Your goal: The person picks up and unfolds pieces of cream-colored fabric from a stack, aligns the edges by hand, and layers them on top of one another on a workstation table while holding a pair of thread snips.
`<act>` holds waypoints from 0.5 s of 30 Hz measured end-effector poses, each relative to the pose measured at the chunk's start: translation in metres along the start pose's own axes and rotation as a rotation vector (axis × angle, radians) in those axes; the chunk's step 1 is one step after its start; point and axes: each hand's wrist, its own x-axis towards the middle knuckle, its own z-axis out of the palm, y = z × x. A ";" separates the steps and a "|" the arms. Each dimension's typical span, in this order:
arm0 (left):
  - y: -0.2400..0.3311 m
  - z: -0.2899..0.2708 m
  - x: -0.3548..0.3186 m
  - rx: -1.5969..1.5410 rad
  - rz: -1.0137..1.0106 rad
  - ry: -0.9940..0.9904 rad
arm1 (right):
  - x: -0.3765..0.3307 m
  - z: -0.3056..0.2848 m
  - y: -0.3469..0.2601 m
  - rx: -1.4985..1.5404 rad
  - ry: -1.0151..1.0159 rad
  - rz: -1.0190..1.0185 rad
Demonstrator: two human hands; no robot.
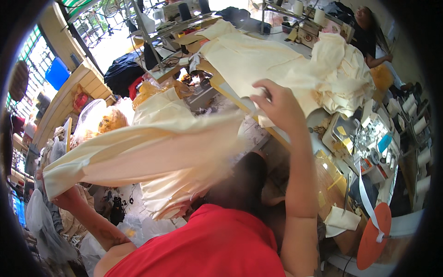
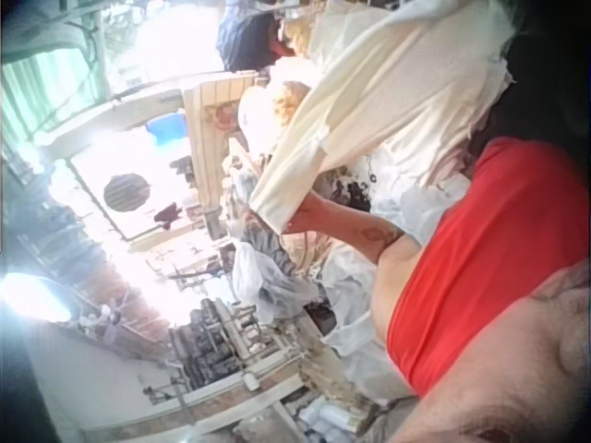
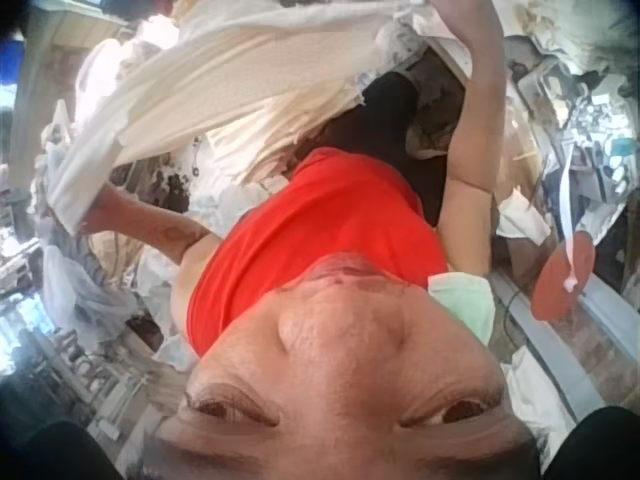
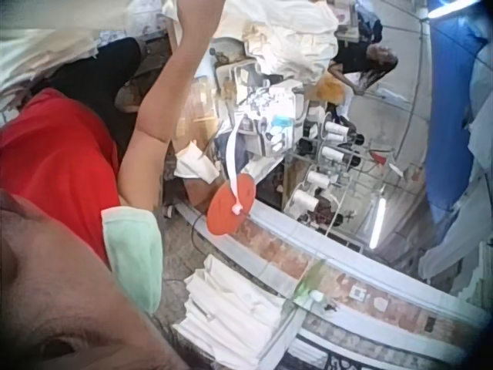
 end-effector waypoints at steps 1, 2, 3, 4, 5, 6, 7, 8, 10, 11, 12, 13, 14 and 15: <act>0.007 -0.010 0.004 -0.416 -0.183 -0.090 | -0.004 -0.010 -0.006 0.006 -0.097 0.105; -0.004 0.008 0.006 -0.390 -0.145 -0.070 | -0.007 -0.014 -0.006 0.050 -0.132 0.092; -0.018 0.029 0.008 -0.340 -0.129 -0.045 | -0.010 -0.018 -0.007 0.087 -0.168 0.086; -0.033 0.050 0.011 -0.293 -0.117 -0.020 | -0.012 -0.018 -0.010 0.123 -0.203 0.083; -0.032 0.050 0.017 -0.280 -0.136 -0.094 | -0.013 -0.012 -0.016 0.158 -0.196 0.092; -0.034 0.048 0.021 -0.272 -0.160 -0.167 | -0.013 -0.001 -0.026 0.190 -0.185 0.105; -0.035 0.045 0.025 -0.264 -0.183 -0.239 | -0.014 0.010 -0.036 0.220 -0.175 0.117; -0.039 0.049 0.028 -0.223 -0.223 -0.312 | -0.015 0.025 -0.043 0.253 -0.238 0.133; -0.036 0.057 0.032 -0.292 -0.153 -0.283 | -0.021 0.061 -0.047 0.240 -0.272 -0.066; -0.036 0.058 0.034 -0.327 -0.117 -0.273 | -0.025 0.081 -0.046 0.232 -0.271 -0.155; -0.030 0.046 0.036 -0.487 -0.117 -0.234 | -0.029 0.095 -0.047 0.215 -0.249 -0.225; -0.019 0.028 0.040 -0.645 -0.118 -0.194 | -0.030 0.095 -0.047 0.196 -0.322 -0.202; -0.016 0.022 0.040 -0.575 -0.093 -0.203 | -0.029 0.094 -0.050 0.176 -0.405 -0.184; -0.014 0.024 0.040 -0.505 -0.064 -0.216 | -0.029 0.092 -0.054 0.155 -0.485 -0.170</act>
